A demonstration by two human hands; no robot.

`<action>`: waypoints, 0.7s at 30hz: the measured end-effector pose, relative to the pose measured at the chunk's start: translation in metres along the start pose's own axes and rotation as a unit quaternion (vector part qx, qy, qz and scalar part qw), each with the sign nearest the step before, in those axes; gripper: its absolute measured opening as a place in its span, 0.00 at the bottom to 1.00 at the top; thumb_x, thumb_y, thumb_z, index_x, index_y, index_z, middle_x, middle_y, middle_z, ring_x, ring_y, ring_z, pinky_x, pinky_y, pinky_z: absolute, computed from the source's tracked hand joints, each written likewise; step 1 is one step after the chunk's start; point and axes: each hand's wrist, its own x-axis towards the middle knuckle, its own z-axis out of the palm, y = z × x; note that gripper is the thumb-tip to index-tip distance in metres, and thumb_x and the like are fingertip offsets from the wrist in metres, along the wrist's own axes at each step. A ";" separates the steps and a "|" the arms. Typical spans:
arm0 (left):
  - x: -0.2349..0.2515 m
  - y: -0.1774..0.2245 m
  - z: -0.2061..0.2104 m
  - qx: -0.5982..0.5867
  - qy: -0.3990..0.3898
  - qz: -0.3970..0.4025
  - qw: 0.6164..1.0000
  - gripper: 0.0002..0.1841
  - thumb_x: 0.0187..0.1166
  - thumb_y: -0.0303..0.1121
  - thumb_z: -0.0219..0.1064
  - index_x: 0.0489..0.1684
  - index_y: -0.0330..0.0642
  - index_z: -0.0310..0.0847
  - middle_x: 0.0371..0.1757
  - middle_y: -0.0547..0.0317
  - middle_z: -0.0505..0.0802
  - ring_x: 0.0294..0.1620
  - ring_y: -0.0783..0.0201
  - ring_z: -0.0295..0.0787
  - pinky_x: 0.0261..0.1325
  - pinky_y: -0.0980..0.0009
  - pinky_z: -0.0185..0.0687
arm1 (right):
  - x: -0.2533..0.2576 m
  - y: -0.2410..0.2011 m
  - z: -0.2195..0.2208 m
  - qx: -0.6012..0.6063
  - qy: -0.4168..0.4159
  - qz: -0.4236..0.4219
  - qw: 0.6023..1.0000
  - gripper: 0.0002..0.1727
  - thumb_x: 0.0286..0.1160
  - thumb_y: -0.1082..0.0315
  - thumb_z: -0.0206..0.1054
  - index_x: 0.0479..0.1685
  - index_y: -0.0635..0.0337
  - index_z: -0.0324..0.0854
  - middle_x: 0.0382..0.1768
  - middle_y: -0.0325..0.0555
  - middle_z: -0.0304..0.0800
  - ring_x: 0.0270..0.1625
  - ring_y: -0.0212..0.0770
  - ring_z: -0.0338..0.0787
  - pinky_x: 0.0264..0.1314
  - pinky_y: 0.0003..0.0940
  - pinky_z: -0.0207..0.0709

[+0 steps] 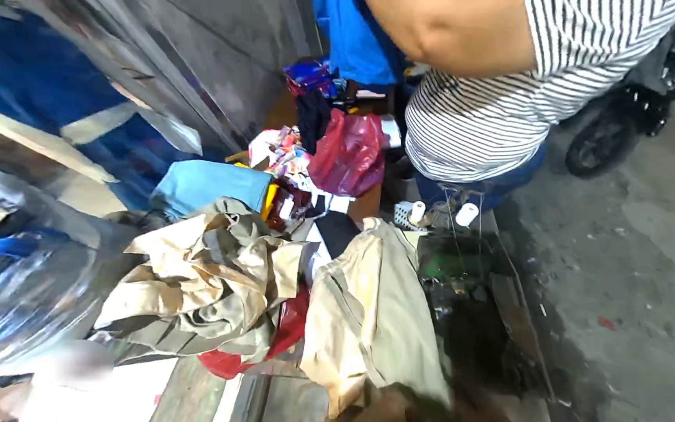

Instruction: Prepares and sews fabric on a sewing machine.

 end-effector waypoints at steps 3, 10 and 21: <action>-0.009 -0.012 0.016 -0.063 0.117 0.033 0.991 0.36 0.71 0.49 0.77 0.68 0.27 0.77 0.63 0.34 0.90 0.67 0.43 0.87 0.76 0.42 0.76 | -0.008 -0.030 0.028 0.159 -0.116 0.010 0.980 0.24 0.88 0.56 0.58 0.66 0.69 0.77 0.43 0.49 0.90 0.45 0.39 0.91 0.53 0.43 0.87; -0.132 0.021 -0.130 -0.043 0.221 -0.026 0.974 0.20 0.82 0.34 0.67 0.71 0.37 0.81 0.53 0.47 0.94 0.53 0.57 0.92 0.63 0.51 0.86 | -0.010 -0.076 0.046 0.213 0.053 -0.062 0.974 0.20 0.88 0.63 0.59 0.67 0.69 0.80 0.47 0.55 0.94 0.44 0.47 0.96 0.47 0.46 0.92; -0.044 0.021 -0.125 0.225 0.291 0.046 0.929 0.16 0.86 0.40 0.62 0.62 0.45 0.90 0.61 0.47 0.93 0.61 0.48 0.92 0.65 0.44 0.85 | 0.036 -0.023 0.103 0.164 0.039 -0.066 0.983 0.40 0.74 0.58 0.75 0.85 0.64 0.66 0.80 0.61 0.75 0.71 0.48 0.87 0.71 0.41 0.83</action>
